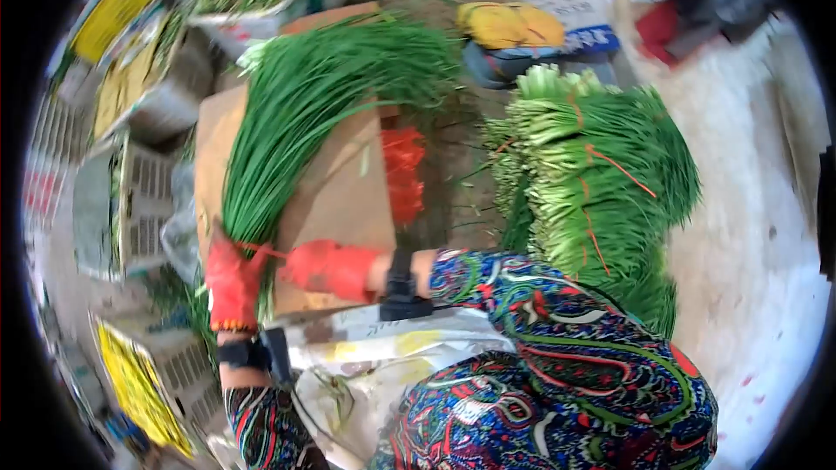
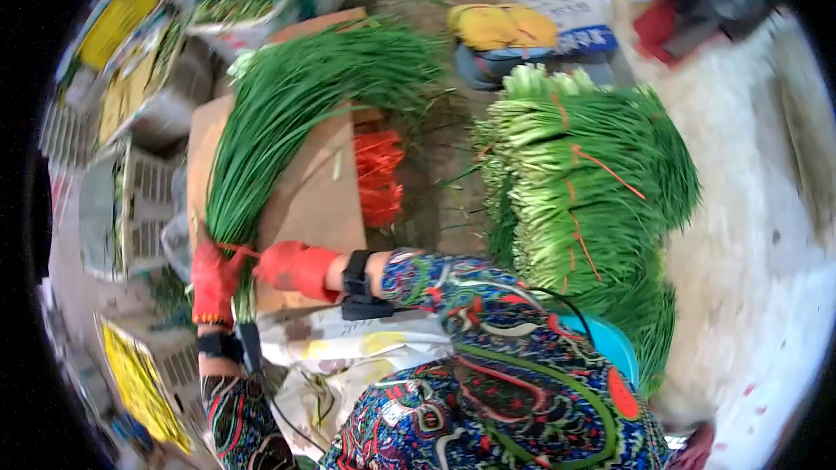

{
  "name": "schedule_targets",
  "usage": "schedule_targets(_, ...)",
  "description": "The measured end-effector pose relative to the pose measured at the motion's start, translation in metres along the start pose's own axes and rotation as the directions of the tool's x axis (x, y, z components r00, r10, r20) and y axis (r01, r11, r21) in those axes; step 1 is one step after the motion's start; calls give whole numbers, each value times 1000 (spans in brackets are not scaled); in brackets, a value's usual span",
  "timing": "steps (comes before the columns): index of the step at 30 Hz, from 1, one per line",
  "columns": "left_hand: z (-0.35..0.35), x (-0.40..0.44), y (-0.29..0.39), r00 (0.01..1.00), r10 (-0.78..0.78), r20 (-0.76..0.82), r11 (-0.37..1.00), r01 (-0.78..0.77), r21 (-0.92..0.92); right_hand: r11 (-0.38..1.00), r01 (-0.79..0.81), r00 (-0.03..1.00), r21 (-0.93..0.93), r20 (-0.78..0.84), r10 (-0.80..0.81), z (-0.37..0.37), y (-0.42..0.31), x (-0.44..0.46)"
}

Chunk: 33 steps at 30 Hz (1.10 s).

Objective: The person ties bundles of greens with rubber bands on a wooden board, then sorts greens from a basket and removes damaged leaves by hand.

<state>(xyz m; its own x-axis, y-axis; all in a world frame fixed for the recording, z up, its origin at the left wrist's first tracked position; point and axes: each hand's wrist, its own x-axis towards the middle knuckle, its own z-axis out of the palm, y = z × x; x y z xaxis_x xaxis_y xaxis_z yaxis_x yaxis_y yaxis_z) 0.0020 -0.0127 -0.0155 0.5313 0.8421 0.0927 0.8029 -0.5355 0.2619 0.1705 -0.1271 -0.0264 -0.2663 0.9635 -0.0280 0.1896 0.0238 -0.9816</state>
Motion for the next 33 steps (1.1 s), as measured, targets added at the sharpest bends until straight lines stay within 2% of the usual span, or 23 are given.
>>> schedule_targets(1,-8,5,1,995,-3,101,1000,1,18,975,-97,993,-200,-84,82,7,7,8)
schedule_targets(2,-20,9,0,978,-17,206,999,8,43,981,-122,951,-148,-301,73,10,2,2)
schedule_targets(3,-29,16,-5,954,108,280,994,-99,-45,964,-263,948,-33,-192,252,-6,-14,-4)
schedule_targets(4,-37,23,-7,926,80,370,987,-22,-160,913,-401,913,68,-57,405,-21,-27,-9)
schedule_targets(6,-49,35,-11,848,-104,520,923,277,-268,841,-438,882,317,-31,471,-22,-10,-13)
schedule_targets(8,-44,27,-17,926,-11,378,918,159,-363,727,-396,865,561,-37,500,-17,16,-13)
schedule_targets(9,-47,20,-7,904,68,423,939,86,-333,657,-337,861,674,-62,505,-11,31,-13)
schedule_targets(10,-30,18,-15,856,200,477,871,68,-487,575,-267,855,773,-85,512,-9,40,-12)
schedule_targets(11,-22,11,-25,846,178,503,826,150,-543,455,-256,864,853,-9,504,-10,50,-11)
schedule_targets(12,-24,6,-13,832,153,532,773,235,-590,426,-230,854,875,-29,519,-12,48,-14)
schedule_targets(15,-34,-13,13,827,187,530,740,236,-629,367,-164,834,916,-70,547,-13,21,-19)
schedule_targets(17,-35,-25,34,824,205,529,698,256,-669,380,-121,831,917,-115,545,-21,-3,-26)
schedule_targets(20,-38,-44,48,872,258,416,840,10,-543,233,12,940,972,-91,328,-16,-3,-23)
schedule_targets(21,-39,-52,56,893,280,353,867,-78,-492,161,24,949,987,-73,306,-10,3,-23)
schedule_targets(22,-44,-56,64,886,269,377,877,-65,-475,100,33,959,994,-59,277,-7,13,-20)
schedule_targets(24,-51,-64,66,863,300,406,829,-26,-558,162,162,940,973,-202,276,-10,21,-22)
schedule_targets(26,-77,-61,87,827,203,525,719,238,-653,173,222,936,960,-259,238,-26,10,-32)
schedule_targets(28,-98,-54,93,871,141,470,667,267,-695,195,283,927,939,-320,194,-44,7,-32)
schedule_targets(29,-104,-49,90,904,122,410,649,240,-722,222,370,896,902,-410,169,-57,-2,-40)
schedule_targets(30,-112,-47,93,945,118,305,633,165,-757,185,365,896,912,-398,194,-70,0,-38)
schedule_targets(31,-120,-43,90,954,106,281,636,152,-756,220,386,887,896,-426,177,-91,-4,-46)
schedule_targets(32,-127,-38,83,962,93,257,641,139,-755,157,448,889,880,-458,32,-115,-32,-63)
schedule_targets(33,-131,-35,71,963,112,244,645,116,-755,138,513,857,847,-514,-32,-136,-45,-74)
